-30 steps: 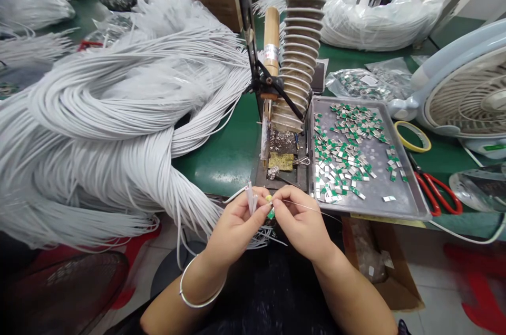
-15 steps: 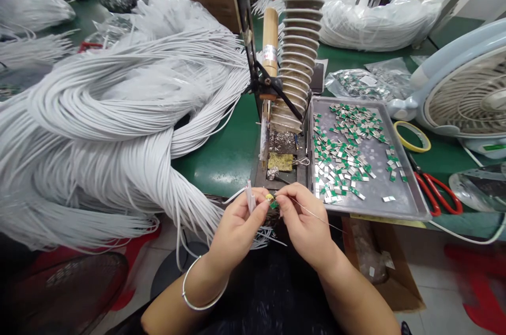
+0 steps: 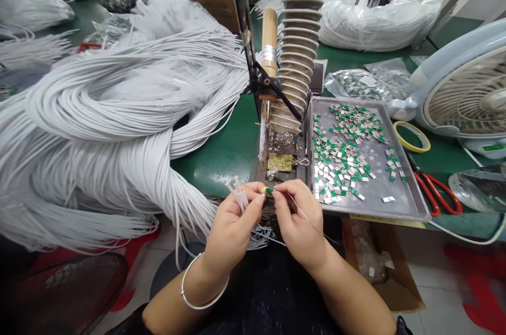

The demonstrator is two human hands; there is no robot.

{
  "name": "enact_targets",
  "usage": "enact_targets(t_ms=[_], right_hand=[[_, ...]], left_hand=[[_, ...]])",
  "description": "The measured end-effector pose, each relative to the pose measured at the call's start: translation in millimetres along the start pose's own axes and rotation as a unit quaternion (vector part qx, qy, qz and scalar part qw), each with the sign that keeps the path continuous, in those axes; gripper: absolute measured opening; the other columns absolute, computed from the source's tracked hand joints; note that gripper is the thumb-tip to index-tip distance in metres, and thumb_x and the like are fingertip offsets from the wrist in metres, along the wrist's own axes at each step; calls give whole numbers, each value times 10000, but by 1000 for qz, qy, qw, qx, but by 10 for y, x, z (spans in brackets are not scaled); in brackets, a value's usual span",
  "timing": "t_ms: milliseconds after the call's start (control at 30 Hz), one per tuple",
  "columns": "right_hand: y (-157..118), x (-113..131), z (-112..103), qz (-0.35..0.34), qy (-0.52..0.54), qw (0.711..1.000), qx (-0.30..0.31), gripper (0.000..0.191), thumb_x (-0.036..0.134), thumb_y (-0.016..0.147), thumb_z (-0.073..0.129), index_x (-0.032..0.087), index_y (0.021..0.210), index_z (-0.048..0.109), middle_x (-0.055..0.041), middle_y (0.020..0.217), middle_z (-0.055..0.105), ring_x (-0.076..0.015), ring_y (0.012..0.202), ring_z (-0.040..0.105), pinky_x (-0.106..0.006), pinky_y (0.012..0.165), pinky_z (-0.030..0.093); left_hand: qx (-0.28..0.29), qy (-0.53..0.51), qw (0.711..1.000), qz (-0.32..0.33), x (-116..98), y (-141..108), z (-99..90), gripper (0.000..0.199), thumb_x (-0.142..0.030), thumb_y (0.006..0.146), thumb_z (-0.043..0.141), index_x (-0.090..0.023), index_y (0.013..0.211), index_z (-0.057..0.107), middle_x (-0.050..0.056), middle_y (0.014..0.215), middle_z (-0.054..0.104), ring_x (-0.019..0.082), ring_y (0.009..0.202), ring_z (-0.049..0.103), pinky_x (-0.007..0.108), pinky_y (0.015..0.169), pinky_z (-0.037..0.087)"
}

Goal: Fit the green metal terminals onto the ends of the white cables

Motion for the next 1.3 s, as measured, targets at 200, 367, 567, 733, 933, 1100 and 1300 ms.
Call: enact_targets(t_ms=[200, 367, 567, 733, 933, 1100, 1300], right_hand=[[-38, 139, -86, -76, -42, 996, -34, 243, 103, 865, 461, 187, 1054, 589, -49, 888, 631, -134, 702, 608, -297, 634, 535], [-122, 144, -93, -115, 9, 992, -52, 387, 113, 895, 364, 183, 1246, 511, -100, 1054, 628, -167, 842, 619, -298, 606, 545], [-140, 95, -126, -123, 53, 987, -92, 279, 123, 903, 407, 199, 1147, 520, -68, 978, 677, -136, 733, 665, -284, 604, 569], [-87, 220, -102, -159, 7, 984, -76, 261, 59, 868, 442, 193, 1049, 573, -69, 947, 682, -163, 811, 675, -333, 690, 578], [-66, 286, -103, -186, -75, 976, -90, 238, 44, 825, 506, 188, 980, 616, -69, 929, 683, -178, 859, 663, -340, 728, 570], [-51, 281, -86, -184, -87, 975, -90, 236, 53, 823, 511, 194, 977, 621, -73, 931, 681, -187, 876, 659, -354, 736, 566], [-10, 312, -75, -189, -85, 974, -93, 253, 48, 825, 510, 196, 1001, 616, -86, 928, 675, -191, 873, 648, -374, 728, 561]], left_hand=[[-17, 15, 999, -22, 25, 18, -35, 142, -191, 813, 546, -169, 675, 524, 28, 879, 588, 118, 786, 558, 242, 745, 434], [-39, -3, 998, -55, 79, 38, -87, 173, -192, 793, 561, -164, 632, 506, 28, 886, 575, 111, 749, 535, 228, 656, 409], [-43, -38, 995, -82, 121, 66, -87, 144, -198, 792, 570, -160, 662, 522, 22, 899, 579, 63, 613, 466, 202, 526, 342], [-37, -57, 994, -88, 106, 90, -45, 158, -186, 804, 569, -160, 657, 517, 12, 889, 574, 54, 629, 471, 187, 521, 333], [-31, -62, 994, -88, 77, 122, -19, 136, -192, 803, 574, -161, 680, 525, 3, 882, 578, 41, 577, 444, 190, 514, 336], [-39, -59, 993, -90, 71, 144, -41, 143, -210, 792, 583, -158, 676, 520, 10, 889, 577, 43, 567, 436, 197, 511, 337], [-38, -64, 993, -90, 53, 167, -32, 151, -203, 793, 583, -161, 666, 513, 16, 898, 571, 66, 660, 487, 197, 553, 363]])
Point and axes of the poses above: each hand's wrist, its own y-axis towards the middle knuckle, its own z-axis out of the palm, x = y × z, the point moved 10 cm from there along y, towards the middle knuckle
